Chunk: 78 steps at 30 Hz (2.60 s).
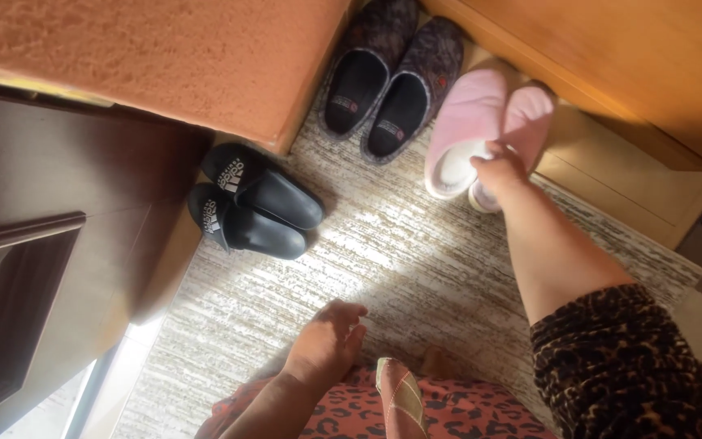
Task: Organizing and cleaning a shoe cabinet by removing shoes, wiping shelves, and spraying deodorant
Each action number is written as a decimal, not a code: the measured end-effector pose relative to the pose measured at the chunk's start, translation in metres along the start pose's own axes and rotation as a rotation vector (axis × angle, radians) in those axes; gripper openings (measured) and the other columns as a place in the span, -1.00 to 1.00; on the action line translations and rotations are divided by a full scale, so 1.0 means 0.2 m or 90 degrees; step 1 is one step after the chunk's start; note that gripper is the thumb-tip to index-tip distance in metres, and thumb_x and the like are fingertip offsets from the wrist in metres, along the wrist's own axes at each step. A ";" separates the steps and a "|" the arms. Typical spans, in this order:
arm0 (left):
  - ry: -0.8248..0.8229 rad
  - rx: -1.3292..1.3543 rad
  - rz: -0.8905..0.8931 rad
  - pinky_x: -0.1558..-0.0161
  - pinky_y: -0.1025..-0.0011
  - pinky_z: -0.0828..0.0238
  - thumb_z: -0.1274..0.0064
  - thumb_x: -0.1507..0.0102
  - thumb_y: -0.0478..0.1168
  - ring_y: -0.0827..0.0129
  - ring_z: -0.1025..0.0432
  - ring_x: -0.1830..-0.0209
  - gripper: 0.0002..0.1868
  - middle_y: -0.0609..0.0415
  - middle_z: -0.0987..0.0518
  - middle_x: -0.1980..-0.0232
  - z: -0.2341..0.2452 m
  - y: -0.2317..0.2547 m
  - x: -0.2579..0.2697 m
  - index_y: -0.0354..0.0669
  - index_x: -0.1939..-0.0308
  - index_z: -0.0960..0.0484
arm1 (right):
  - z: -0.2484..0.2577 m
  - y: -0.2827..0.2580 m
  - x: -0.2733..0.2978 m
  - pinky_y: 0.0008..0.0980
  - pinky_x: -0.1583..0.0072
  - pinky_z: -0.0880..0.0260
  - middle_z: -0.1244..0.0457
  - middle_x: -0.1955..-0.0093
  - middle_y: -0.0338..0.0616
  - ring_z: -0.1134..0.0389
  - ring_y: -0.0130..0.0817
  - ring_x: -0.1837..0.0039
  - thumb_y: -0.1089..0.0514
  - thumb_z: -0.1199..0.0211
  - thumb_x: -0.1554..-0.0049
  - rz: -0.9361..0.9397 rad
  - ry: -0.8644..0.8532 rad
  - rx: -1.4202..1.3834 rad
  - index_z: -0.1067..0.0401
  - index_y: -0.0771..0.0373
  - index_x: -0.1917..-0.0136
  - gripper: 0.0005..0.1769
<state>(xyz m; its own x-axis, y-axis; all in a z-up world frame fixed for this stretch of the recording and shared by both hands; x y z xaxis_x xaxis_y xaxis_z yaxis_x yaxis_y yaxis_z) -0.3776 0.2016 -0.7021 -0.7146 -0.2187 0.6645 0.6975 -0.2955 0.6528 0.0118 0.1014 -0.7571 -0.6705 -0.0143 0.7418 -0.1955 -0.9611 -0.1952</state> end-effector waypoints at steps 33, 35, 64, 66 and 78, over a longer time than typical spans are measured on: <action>-0.007 0.885 0.121 -0.10 0.18 -0.58 -0.19 -0.07 -0.26 0.13 -0.52 -0.05 -0.39 -0.12 -0.65 -0.06 0.53 1.33 1.12 -0.39 -0.21 -0.60 | 0.32 0.05 2.18 -0.40 0.05 -0.43 -0.37 0.02 -0.04 -0.41 -0.28 0.00 0.24 -0.24 -0.23 0.436 0.015 -0.629 -0.27 0.18 -0.09 -0.79; -0.010 0.900 0.091 -0.22 0.09 -0.58 0.07 0.02 -0.40 -0.02 -0.41 -0.24 -0.25 -0.22 -0.46 -0.23 0.57 1.39 1.17 -0.47 -0.31 -0.36 | 0.34 0.09 2.18 -0.40 -0.10 -0.40 -0.34 -0.03 -0.04 -0.39 -0.33 -0.07 0.31 -0.12 -0.26 0.356 0.125 -0.609 -0.19 0.17 -0.04 -0.85; 0.219 0.622 -0.146 -0.07 0.34 -0.48 -0.26 0.04 -0.28 0.33 -0.44 -0.09 -0.19 0.01 -0.57 -0.14 1.10 2.17 1.96 -0.10 -0.31 -0.39 | 1.17 0.02 3.24 -0.16 -0.18 -0.29 -0.28 -0.18 0.04 -0.32 -0.12 -0.19 0.38 -0.29 0.02 0.092 0.109 -0.990 -0.25 0.22 -0.39 -0.30; 0.240 0.612 -0.205 -0.22 0.35 -0.44 -0.29 0.07 -0.27 0.36 -0.43 -0.23 0.00 0.07 -0.52 -0.31 1.15 2.20 2.00 0.01 -0.48 -0.30 | 1.24 -0.01 3.31 -0.15 -0.14 -0.28 -0.28 -0.16 0.01 -0.31 -0.11 -0.17 0.40 -0.30 0.05 0.145 0.135 -1.023 -0.28 0.18 -0.41 -0.26; 0.068 0.471 -0.277 0.54 0.44 -0.59 -0.07 -0.18 0.01 0.24 -0.57 0.33 -0.20 -0.01 -0.56 -0.18 1.33 2.48 1.93 0.09 -0.52 -0.27 | 1.59 -0.05 3.53 -0.32 0.22 0.10 -0.29 -0.08 -0.04 -0.26 -0.24 0.02 0.33 -0.24 -0.06 0.185 0.221 -1.007 -0.29 0.12 -0.45 -0.32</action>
<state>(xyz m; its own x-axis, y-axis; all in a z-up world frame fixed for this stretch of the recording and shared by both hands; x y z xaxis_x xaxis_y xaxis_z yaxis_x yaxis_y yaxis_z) -0.2936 0.2181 -0.0246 -0.9018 -0.3233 0.2869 0.1898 0.3003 0.9348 -0.2321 0.0132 -0.0269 -0.8888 0.1355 0.4379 -0.3885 0.2842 -0.8765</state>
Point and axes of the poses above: each hand's wrist, its own x-axis away from the middle knuckle, its own z-axis out of the back of the hand, y = z × x, the point moved 4 cm from there along -x, towards the middle knuckle
